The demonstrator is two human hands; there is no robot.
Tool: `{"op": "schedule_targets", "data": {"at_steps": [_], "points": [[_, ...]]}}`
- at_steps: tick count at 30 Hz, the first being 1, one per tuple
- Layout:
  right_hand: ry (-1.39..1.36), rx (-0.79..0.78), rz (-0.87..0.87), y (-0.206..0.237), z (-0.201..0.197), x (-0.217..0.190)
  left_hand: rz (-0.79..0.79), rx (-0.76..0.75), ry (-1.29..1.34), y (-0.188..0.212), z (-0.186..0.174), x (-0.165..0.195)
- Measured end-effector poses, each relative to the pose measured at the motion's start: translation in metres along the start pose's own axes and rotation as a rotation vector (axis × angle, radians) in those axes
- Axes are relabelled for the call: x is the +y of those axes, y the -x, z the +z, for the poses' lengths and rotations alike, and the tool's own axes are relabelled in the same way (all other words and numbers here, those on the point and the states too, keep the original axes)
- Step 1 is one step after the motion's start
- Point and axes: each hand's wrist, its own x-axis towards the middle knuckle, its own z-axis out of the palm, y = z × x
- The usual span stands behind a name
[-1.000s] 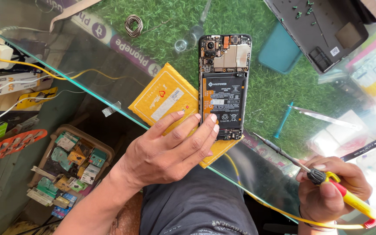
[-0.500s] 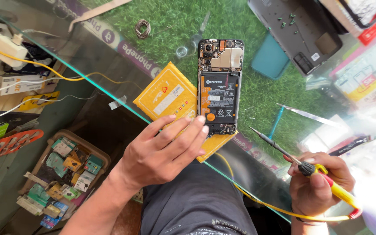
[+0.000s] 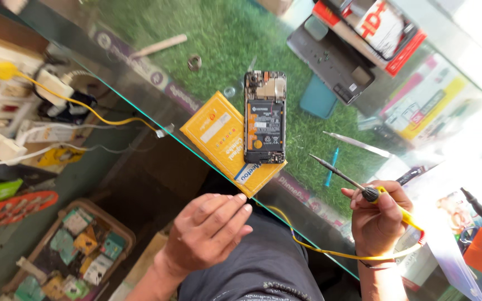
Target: The person uses a soldering iron to apply heat to a small component on a disassembled smartphone motherboard. They hold the phone steady with their left hand while applying the soldering iron with their right hand, then briefly touch their face before resuming the soldering.
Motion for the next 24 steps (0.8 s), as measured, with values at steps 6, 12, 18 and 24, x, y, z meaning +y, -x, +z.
{"op": "schedule_targets", "data": {"at_steps": [6,12,18,24], "points": [[0.009,0.058,-0.023,0.016,0.031,-0.019,0.119,-0.002,0.099,0.001,-0.034,-0.007],[0.394,0.041,-0.403,0.041,0.132,-0.07,0.185,-0.042,0.216,0.014,-0.077,-0.051],[0.699,-0.377,-0.602,0.004,0.298,-0.094,0.188,0.061,0.22,0.056,-0.124,-0.106],[0.986,-0.493,-0.72,-0.094,0.527,-0.034,-0.079,0.4,0.095,0.134,-0.18,-0.152]]}}
